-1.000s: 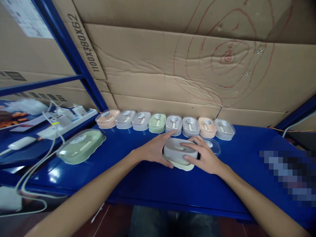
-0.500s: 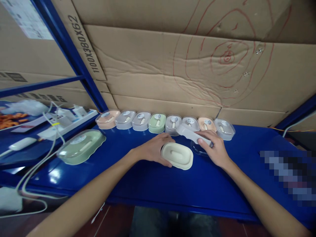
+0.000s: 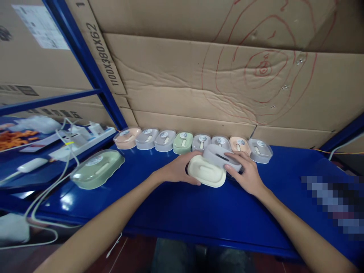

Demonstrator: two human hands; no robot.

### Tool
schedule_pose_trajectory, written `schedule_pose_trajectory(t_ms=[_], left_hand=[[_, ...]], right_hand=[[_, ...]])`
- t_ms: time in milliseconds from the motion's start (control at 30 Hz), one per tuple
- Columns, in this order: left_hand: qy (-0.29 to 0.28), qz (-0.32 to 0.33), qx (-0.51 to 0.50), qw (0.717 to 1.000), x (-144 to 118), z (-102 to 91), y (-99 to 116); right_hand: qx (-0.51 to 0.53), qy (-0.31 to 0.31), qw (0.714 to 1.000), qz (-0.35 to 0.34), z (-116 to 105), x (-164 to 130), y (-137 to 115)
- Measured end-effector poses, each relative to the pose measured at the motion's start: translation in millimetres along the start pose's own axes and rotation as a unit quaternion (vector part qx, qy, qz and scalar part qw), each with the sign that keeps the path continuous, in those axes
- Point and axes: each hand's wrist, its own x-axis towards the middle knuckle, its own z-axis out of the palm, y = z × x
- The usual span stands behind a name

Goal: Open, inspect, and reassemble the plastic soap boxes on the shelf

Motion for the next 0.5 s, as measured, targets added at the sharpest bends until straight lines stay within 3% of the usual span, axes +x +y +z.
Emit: schedule_pose_trajectory(t_ms=[100, 233, 500], left_hand=[[0.031, -0.034, -0.115, 0.992, 2, 5.7, -6], [0.055, -0.081, -0.258, 0.961, 3, 15.0, -10], [0.060, -0.123, -0.369, 0.919, 2, 17.2, -5]], right_hand=[[0.009, 0.010, 1.000, 0.007, 2, -1, 0], [0.034, 0.004, 0.999, 0.003, 5, -3, -1], [0.135, -0.005, 0.990, 0.030, 7, -3, -11]])
